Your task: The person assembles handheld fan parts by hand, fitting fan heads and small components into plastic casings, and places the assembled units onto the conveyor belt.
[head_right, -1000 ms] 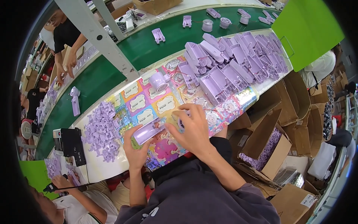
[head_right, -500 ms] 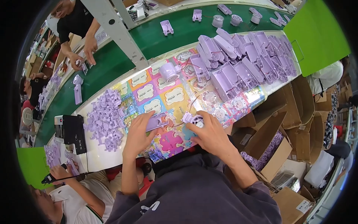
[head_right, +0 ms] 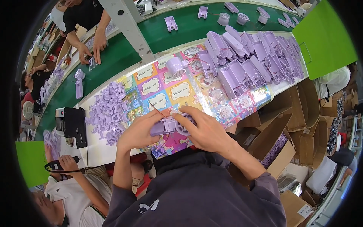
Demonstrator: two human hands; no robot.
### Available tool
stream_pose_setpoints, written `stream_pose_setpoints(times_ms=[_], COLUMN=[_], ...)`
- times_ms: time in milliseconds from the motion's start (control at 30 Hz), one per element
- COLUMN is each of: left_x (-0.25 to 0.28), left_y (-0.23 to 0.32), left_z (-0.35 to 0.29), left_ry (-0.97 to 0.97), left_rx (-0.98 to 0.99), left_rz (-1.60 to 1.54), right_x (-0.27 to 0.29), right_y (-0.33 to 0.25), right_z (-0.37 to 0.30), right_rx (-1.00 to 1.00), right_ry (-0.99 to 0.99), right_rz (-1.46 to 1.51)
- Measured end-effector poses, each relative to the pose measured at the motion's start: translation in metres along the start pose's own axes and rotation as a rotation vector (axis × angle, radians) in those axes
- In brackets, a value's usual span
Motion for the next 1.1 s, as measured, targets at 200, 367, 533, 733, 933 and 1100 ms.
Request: stream_pose_setpoints(times_ms=[200, 367, 533, 733, 933, 1100], left_x=[0.001, -0.002, -0.009, -0.017, -0.007, 0.010], left_y=[0.004, 0.010, 0.012, -0.003, -0.016, -0.026], left_z=[0.007, 0.008, 0.013, 0.010, -0.005, -0.017], left_ry=[0.020, 0.109, 0.306, 0.347, 0.327, 0.331], left_rx=[0.061, 0.028, 0.025, 0.119, 0.137, 0.098], left_rz=[-0.027, -0.030, -0.048, -0.260, -0.409, -0.657], right_x=[0.000, 0.005, 0.009, 0.007, -0.001, -0.006], right_y=[0.000, -0.005, -0.005, -0.003, -0.003, -0.004], right_z=[0.000, 0.009, 0.011, 0.010, 0.021, 0.040], right_rx=[0.091, 0.144, 0.120, 0.150, 0.198, 0.213], right_ry=[-0.011, 0.080, 0.059, 0.103, 0.049, 0.013], right_rz=[-0.105, -0.214, -0.218, -0.223, -0.061, 0.084])
Point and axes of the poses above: each hand's wrist, its own z-axis towards the middle knuckle, its own x-axis out of the back of the hand, y = z × x, the point moved 6 cm from there along z, towards the middle knuckle, and after that the axes turned 5 degrees about y, right-handed, at the moved point
